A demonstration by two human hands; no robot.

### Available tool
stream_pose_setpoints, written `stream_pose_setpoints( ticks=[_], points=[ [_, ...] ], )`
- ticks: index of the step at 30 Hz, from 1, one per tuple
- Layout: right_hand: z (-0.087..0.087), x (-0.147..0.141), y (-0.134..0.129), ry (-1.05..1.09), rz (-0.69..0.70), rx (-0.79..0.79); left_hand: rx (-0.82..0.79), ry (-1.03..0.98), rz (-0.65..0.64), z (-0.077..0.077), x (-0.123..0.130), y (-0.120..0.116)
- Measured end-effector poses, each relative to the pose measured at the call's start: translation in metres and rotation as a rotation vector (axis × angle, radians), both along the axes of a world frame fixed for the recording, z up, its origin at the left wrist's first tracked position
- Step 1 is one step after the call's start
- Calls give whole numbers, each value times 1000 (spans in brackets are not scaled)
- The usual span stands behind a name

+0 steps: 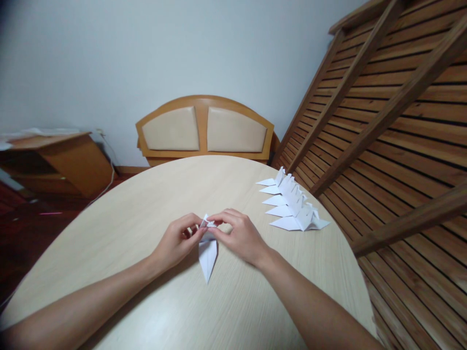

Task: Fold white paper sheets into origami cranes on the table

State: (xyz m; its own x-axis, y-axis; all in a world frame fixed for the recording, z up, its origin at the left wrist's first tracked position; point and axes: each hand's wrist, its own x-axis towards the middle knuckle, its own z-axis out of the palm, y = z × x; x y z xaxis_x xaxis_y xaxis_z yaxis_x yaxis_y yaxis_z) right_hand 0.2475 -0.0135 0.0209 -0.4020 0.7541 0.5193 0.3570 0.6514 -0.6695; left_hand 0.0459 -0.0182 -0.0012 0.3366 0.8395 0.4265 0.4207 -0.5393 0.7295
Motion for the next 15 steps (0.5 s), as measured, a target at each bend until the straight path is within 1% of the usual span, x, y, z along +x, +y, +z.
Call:
stream_pose_setpoints(
  ticks=[4, 10, 12, 15],
  points=[
    [0, 0, -1, 5, 15, -32, 5, 4, 10, -1, 0, 1],
    [-1, -1, -1, 58, -55, -125, 0, 11, 10, -1, 0, 0],
    [-1, 0, -1, 63, -57, -103, -4, 11, 10, -1, 0, 0],
    [0, 2, -1, 28, -21, -23, -4, 5, 12, 0, 0, 1]
  ],
)
